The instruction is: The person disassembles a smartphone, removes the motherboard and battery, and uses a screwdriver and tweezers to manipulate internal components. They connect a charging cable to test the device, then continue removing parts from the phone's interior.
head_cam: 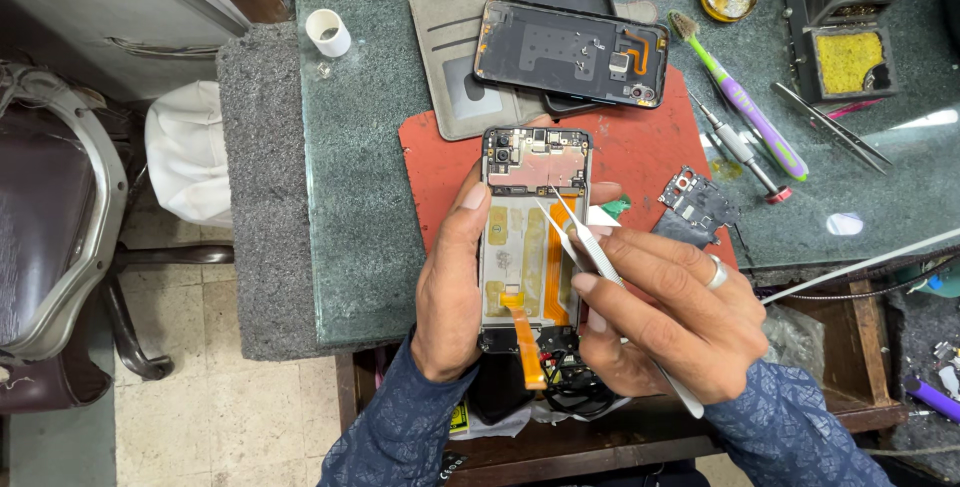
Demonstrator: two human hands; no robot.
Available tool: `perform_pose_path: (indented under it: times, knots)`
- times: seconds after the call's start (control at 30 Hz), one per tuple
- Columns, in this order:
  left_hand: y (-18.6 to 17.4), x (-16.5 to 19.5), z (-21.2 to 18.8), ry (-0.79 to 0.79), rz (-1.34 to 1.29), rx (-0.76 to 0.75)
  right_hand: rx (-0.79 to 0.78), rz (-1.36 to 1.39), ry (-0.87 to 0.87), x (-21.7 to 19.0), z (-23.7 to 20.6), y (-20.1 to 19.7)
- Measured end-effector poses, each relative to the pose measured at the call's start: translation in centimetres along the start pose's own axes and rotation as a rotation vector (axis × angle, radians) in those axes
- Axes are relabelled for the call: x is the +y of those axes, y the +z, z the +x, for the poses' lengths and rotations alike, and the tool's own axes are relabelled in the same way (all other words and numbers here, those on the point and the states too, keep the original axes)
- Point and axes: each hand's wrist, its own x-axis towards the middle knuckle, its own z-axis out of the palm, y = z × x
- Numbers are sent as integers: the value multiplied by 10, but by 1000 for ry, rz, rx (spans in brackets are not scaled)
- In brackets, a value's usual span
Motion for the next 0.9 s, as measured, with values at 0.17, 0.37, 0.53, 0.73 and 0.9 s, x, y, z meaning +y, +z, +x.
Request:
perform_pose_path:
  times: [0.17, 0.37, 0.53, 0.73, 0.9]
  knots:
    - [0, 1, 0, -2, 10, 9, -1, -14, -11, 0, 1, 1]
    - [-1, 0, -1, 16, 16, -5, -5, -39, -5, 0, 1, 2]
    - [-1, 1, 0, -10, -9, 1, -13, -39, -1, -1, 2, 2]
    - [-1, 0, 0, -5, 8, -6, -20, -35, 7, 0, 2, 1]
    - [-3, 0, 0, -9, 17, -3, -33, -41, 23, -1, 1, 0]
